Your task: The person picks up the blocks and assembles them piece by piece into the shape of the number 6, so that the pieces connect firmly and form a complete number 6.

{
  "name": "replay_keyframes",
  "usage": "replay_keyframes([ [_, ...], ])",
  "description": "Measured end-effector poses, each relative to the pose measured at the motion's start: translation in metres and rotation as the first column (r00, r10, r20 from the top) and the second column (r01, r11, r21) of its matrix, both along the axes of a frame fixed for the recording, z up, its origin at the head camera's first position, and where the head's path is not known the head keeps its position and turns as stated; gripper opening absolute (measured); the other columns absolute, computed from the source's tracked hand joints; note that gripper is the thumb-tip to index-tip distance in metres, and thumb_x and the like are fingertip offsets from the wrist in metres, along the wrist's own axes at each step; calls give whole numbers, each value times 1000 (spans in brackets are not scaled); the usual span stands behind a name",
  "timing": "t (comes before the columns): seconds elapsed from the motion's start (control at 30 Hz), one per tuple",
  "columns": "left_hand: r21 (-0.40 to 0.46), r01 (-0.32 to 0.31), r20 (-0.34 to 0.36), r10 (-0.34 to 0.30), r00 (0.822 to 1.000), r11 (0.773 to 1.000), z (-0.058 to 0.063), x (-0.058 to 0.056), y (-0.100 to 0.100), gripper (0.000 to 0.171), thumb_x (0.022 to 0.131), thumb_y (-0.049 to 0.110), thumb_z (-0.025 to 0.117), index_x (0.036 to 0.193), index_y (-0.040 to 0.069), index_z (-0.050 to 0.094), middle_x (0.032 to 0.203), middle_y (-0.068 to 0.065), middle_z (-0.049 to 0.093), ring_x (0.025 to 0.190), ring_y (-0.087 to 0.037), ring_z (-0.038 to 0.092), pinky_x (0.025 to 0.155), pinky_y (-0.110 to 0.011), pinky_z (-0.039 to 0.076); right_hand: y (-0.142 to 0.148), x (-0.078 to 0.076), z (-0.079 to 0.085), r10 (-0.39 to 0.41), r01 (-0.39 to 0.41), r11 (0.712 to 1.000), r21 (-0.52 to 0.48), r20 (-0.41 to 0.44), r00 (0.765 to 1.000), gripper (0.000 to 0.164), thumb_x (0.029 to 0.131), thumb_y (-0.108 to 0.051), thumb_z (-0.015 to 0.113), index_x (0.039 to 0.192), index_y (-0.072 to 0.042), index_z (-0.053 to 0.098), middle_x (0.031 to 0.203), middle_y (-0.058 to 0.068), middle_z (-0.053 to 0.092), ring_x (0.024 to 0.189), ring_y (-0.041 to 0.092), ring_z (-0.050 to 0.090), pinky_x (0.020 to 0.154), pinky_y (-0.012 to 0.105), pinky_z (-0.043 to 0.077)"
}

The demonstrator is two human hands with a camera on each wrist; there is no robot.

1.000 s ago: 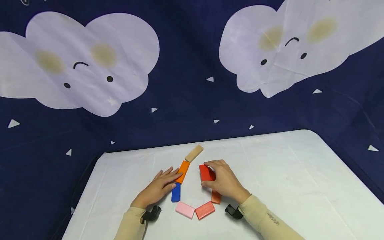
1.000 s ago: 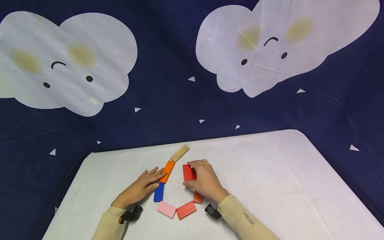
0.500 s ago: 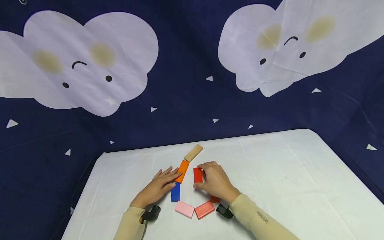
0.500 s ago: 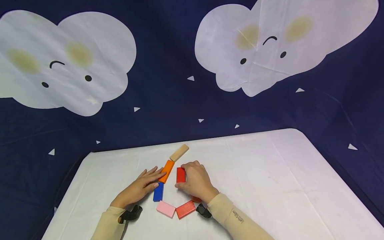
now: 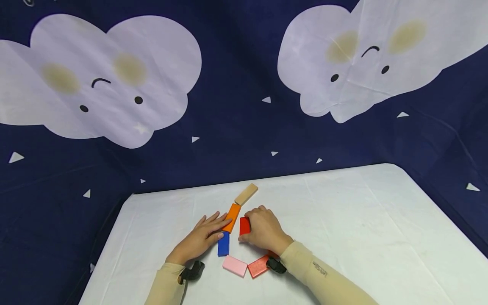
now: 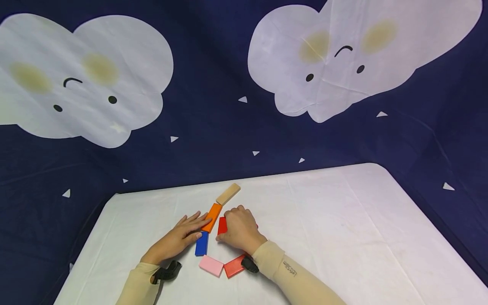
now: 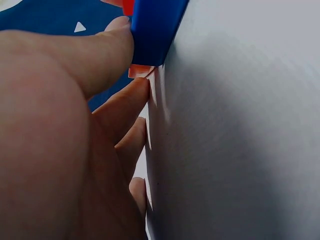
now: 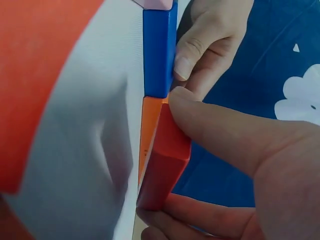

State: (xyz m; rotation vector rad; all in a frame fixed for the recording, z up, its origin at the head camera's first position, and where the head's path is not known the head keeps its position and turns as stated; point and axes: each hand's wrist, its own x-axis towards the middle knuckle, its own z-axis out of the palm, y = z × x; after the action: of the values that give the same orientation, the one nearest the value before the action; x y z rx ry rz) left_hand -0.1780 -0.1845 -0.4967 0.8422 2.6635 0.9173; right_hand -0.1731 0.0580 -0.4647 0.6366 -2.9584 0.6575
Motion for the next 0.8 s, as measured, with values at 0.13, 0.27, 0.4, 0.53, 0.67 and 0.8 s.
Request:
replay_keyframes([
  [0.13, 4, -4, -2, 4, 1000, 1000, 0, 0, 0, 45, 105, 29, 54, 148, 19, 53, 158, -7, 40, 151, -33, 23, 120, -62, 5, -3, -2, -2, 6, -6, 999, 37, 7, 1000, 61, 67, -43, 93, 108, -1, 74, 91, 5, 72, 83, 21, 55, 76, 36, 48],
  [0.27, 4, -10, 1, 10, 1000, 1000, 1, 0, 0, 45, 105, 29, 54, 148, 19, 53, 158, -6, 40, 151, -32, 23, 121, -62, 5, -4, -4, -3, 10, -12, 998, 61, 32, 999, 62, 66, -43, 93, 107, -1, 73, 87, 4, 70, 81, 20, 53, 75, 35, 48],
  [0.4, 3, -17, 7, 17, 1000, 1000, 1, 0, 0, 45, 104, 29, 55, 149, 20, 53, 158, -6, 39, 152, -32, 22, 121, -62, 5, -5, -4, -2, 23, -27, 995, 94, 41, 999, 65, 65, -44, 94, 109, -1, 72, 90, 6, 69, 82, 21, 53, 75, 35, 48],
  [0.53, 4, -19, 9, 19, 1000, 1000, 1, 1, 0, 45, 105, 29, 55, 148, 20, 53, 158, -6, 39, 152, -32, 22, 121, -62, 5, -4, -4, -1, 40, -45, 991, 124, 41, 998, 69, 65, -46, 94, 113, -1, 71, 96, 8, 70, 87, 23, 54, 78, 36, 49],
  [0.67, 5, -14, -5, 14, 1000, 1000, 1, 2, 0, 44, 105, 28, 54, 148, 19, 53, 158, -7, 39, 151, -33, 23, 120, -62, 6, 3, -7, 1, 84, -90, 991, 103, 62, 995, 73, 65, -43, 94, 120, -3, 70, 111, 9, 71, 98, 25, 56, 90, 40, 49],
  [0.8, 4, -12, -9, 12, 1000, 1000, 1, 1, 0, 44, 105, 28, 54, 148, 19, 53, 158, -7, 39, 151, -33, 23, 121, -62, 6, 12, -13, 5, 181, -185, 980, 71, 62, 981, 70, 66, -36, 95, 124, -5, 70, 121, 7, 69, 110, 26, 55, 100, 41, 47],
])
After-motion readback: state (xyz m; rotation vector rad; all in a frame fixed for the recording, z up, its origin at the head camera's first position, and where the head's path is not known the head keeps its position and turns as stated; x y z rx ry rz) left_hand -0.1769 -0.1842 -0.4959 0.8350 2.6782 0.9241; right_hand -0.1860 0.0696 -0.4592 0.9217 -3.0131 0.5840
